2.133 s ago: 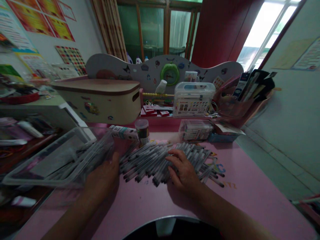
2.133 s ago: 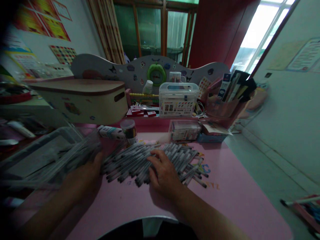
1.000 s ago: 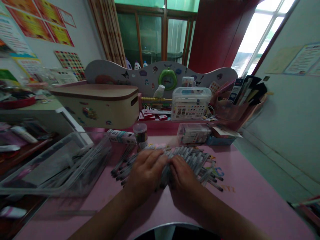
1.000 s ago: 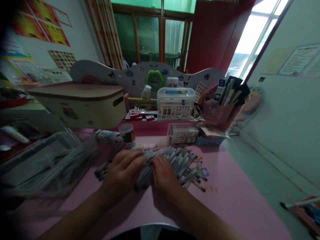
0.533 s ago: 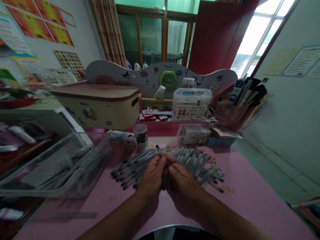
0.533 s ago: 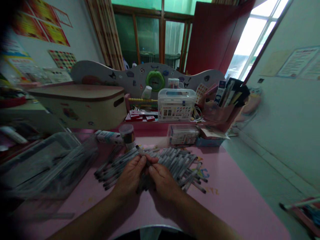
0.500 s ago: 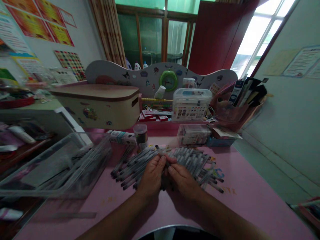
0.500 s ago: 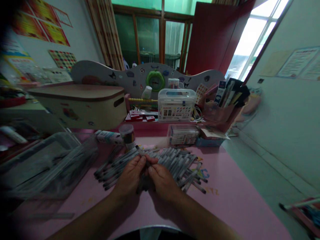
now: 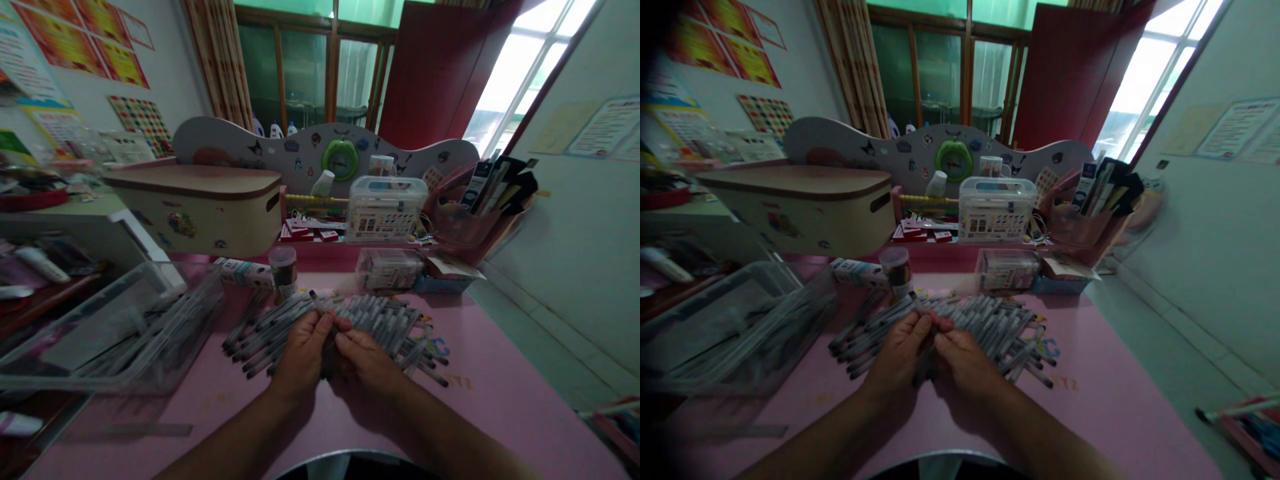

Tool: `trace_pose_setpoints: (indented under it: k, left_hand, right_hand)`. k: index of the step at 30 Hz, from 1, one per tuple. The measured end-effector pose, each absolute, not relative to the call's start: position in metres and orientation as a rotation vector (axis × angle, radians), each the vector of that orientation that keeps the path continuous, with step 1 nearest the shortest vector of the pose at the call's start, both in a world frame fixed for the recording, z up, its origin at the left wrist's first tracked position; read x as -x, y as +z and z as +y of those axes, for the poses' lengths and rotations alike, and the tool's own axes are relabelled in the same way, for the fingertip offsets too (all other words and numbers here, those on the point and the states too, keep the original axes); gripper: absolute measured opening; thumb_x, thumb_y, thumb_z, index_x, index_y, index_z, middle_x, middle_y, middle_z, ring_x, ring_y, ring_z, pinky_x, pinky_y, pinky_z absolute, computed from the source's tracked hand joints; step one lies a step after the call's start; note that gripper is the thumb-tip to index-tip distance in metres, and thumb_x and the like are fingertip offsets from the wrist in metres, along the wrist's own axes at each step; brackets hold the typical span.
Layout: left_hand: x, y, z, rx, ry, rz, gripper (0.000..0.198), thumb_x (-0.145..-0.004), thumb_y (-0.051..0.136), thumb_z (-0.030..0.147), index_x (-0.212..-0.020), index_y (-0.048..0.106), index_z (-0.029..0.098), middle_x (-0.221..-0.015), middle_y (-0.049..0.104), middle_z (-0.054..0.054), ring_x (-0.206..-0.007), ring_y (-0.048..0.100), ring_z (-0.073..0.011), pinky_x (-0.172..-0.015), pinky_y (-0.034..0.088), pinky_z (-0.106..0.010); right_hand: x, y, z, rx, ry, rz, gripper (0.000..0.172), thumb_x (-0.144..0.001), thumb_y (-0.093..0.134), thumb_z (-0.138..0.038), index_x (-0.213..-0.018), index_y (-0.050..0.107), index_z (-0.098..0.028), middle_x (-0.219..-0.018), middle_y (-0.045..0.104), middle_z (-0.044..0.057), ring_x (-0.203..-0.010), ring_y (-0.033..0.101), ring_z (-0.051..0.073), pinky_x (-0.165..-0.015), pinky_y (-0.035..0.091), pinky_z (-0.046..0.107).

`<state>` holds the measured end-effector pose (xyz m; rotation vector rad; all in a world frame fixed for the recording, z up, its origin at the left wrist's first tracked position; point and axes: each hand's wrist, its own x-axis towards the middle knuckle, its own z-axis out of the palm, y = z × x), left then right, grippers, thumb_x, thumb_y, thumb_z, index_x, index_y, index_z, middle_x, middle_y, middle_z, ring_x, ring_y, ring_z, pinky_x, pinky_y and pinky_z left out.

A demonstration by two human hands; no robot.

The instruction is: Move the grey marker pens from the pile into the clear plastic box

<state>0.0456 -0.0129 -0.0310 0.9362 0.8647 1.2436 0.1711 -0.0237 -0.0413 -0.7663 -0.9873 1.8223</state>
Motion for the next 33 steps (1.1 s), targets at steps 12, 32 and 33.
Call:
trace_pose_setpoints:
  k: [12,32,33]
  left_hand:
    - [-0.041,-0.029,-0.013,-0.829,1.223,0.859,0.028,-0.078,0.076,0.046,-0.078,0.065,0.020,-0.062,0.064,0.002,-0.062,0.064,-0.0128,-0.068,0.054,-0.024]
    - [-0.014,-0.016,-0.001,-0.997,0.697,0.659,0.037,-0.079,0.071,0.046,-0.094,0.046,0.023,-0.048,0.061,0.005,-0.028,0.035,-0.0058,-0.033,0.016,-0.015]
    - [-0.014,-0.017,-0.001,-0.987,0.662,0.635,0.037,-0.078,0.072,0.046,-0.092,0.046,0.023,-0.047,0.061,0.005,-0.027,0.035,-0.0060,-0.032,0.016,-0.015]
  right_hand:
    - [-0.169,-0.050,-0.031,0.672,2.023,-0.773,0.039,-0.081,0.076,-0.046,-0.104,0.059,-0.021,-0.047,0.039,-0.013,-0.035,0.018,0.005,-0.036,0.017,0.018]
    - [-0.192,-0.040,-0.008,1.052,1.532,-1.021,0.056,-0.077,0.067,-0.071,-0.062,0.048,-0.020,-0.049,0.037,-0.008,-0.041,0.028,0.007,-0.038,0.020,0.021]
    - [-0.192,-0.040,-0.009,1.053,1.540,-1.033,0.056,-0.077,0.067,-0.071,-0.061,0.048,-0.020,-0.048,0.036,-0.008,-0.041,0.027,0.007,-0.038,0.018,0.021]
